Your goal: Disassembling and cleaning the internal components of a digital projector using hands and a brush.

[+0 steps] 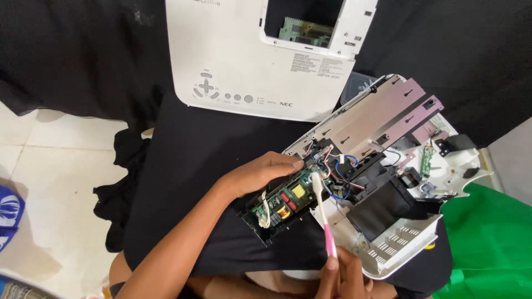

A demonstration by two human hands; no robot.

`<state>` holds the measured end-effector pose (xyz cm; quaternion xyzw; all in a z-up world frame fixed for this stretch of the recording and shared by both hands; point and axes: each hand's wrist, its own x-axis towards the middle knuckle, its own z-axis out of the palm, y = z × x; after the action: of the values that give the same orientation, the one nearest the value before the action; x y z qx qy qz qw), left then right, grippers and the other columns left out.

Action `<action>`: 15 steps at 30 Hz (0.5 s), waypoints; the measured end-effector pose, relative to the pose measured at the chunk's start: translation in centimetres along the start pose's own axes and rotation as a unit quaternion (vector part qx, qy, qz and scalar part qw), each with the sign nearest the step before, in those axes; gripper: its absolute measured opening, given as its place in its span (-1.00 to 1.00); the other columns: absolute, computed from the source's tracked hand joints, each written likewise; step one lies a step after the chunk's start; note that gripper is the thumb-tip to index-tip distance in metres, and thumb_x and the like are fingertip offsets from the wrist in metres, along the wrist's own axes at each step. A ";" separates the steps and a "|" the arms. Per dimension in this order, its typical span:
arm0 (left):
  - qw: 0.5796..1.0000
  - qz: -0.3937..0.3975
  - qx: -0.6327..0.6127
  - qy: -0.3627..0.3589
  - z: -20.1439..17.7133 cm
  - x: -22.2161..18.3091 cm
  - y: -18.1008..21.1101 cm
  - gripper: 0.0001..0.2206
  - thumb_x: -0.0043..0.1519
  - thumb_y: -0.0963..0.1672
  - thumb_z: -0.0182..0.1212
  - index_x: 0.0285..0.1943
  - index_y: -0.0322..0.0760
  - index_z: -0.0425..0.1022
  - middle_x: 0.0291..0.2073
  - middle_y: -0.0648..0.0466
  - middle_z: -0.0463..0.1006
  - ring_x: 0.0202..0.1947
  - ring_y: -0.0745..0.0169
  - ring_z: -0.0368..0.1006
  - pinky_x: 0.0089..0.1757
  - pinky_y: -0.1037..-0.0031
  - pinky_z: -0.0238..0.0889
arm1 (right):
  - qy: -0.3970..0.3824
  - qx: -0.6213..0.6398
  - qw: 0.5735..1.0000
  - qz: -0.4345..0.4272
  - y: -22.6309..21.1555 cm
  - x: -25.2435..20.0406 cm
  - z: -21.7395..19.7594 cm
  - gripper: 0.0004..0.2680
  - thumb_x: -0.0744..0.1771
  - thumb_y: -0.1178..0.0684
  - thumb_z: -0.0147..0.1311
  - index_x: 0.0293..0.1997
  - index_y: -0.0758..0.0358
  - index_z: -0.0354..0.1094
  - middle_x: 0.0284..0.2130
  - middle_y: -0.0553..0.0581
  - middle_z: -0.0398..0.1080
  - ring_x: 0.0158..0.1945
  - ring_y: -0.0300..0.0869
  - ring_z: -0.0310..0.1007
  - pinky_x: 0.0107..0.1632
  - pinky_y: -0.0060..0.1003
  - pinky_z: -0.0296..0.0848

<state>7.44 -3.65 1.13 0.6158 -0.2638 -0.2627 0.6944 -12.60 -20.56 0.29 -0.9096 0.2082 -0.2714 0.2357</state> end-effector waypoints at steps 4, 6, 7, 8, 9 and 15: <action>1.000 0.003 0.000 0.003 0.0 -0.1 0.0 -0.61 0.43 0.00 -0.06 -0.48 0.00 -0.04 -0.50 0.34 -0.05 -0.44 0.50 -0.15 -0.26 0.51 -0.28 | -0.036 -0.057 0.997 0.037 -0.4 0.5 -0.3 -0.80 0.39 -0.15 -0.09 -0.14 -0.06 0.53 -0.59 0.01 0.37 -0.10 -0.02 0.15 -0.22 -0.29 0.31; 1.000 0.002 0.004 0.002 0.0 0.0 0.0 -0.62 0.43 -0.01 -0.04 -0.49 0.00 0.00 -0.50 0.34 -0.03 -0.44 0.50 -0.12 -0.26 0.53 -0.24 | 0.013 0.047 0.999 -0.003 1.3 0.5 0.6 -0.73 0.38 -0.14 -0.13 -0.24 0.12 0.52 -0.76 0.11 0.29 -0.68 -0.22 0.37 -0.34 -0.40 0.36; 1.000 0.003 0.005 0.003 0.0 -0.1 0.3 -0.62 0.43 -0.01 -0.04 -0.49 0.00 0.00 -0.50 0.34 -0.03 -0.44 0.50 -0.12 -0.26 0.53 -0.24 | 0.014 0.048 0.999 -0.004 2.2 0.1 1.2 -0.73 0.38 -0.14 -0.13 -0.24 0.12 0.52 -0.76 0.11 0.29 -0.68 -0.22 0.37 -0.34 -0.40 0.36; 1.000 0.004 0.001 -0.003 0.0 -0.1 0.5 -0.63 0.42 -0.01 -0.04 -0.49 -0.01 0.04 -0.50 0.34 -0.02 -0.44 0.50 -0.10 -0.24 0.53 -0.23 | 0.006 0.065 0.998 0.020 3.1 -0.2 1.8 -0.71 0.39 -0.17 -0.13 -0.19 0.15 0.51 -0.61 0.18 0.22 -0.67 -0.20 0.29 -0.40 -0.38 0.33; 1.000 0.004 -0.008 -0.007 0.3 -0.3 0.6 -0.63 0.42 0.00 -0.04 -0.49 -0.01 0.07 -0.50 0.33 -0.01 -0.43 0.49 -0.09 -0.23 0.52 -0.22 | -0.005 0.078 0.996 0.045 4.2 -0.8 2.1 -0.69 0.39 -0.20 -0.13 -0.14 0.18 0.50 -0.47 0.25 0.15 -0.65 -0.17 0.21 -0.45 -0.37 0.30; 1.000 0.007 -0.009 0.007 0.1 -0.1 0.2 -0.60 0.43 0.00 -0.05 -0.47 0.00 -0.06 -0.49 0.33 -0.08 -0.43 0.49 -0.17 -0.24 0.50 -0.28 | -0.080 0.032 0.995 0.057 -1.6 0.4 -0.7 -0.79 0.40 -0.08 -0.14 -0.18 0.04 0.49 -0.80 -0.04 0.46 -0.47 -0.11 0.32 0.27 -0.04 0.27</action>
<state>7.36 -3.64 1.34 0.6090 -0.2612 -0.2561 0.7037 -12.38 -19.72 1.83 -0.9071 0.2310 -0.1906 0.2958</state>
